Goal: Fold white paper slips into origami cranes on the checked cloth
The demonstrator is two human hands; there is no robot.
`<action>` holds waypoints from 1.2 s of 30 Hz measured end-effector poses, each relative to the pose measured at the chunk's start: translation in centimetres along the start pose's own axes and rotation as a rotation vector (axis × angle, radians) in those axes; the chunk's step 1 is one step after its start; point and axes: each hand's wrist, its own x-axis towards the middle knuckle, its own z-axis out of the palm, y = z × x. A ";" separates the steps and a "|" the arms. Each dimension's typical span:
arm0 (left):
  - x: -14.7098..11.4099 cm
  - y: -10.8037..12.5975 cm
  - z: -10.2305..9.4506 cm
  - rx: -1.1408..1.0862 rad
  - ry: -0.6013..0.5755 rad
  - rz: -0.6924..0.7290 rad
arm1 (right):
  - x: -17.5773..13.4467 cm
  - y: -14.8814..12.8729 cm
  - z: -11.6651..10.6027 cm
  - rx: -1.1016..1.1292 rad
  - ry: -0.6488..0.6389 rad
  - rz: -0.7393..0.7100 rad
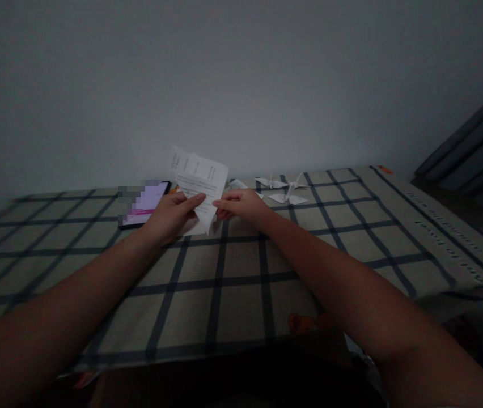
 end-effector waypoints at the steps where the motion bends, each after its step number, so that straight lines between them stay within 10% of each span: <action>1: 0.0 0.0 0.0 -0.013 0.003 0.003 | 0.1 0.1 -0.1 0.015 0.002 -0.001; 36: 0.6 -0.6 -0.2 -0.125 0.140 0.039 | 0.5 0.7 -1.1 -0.042 0.145 -0.108</action>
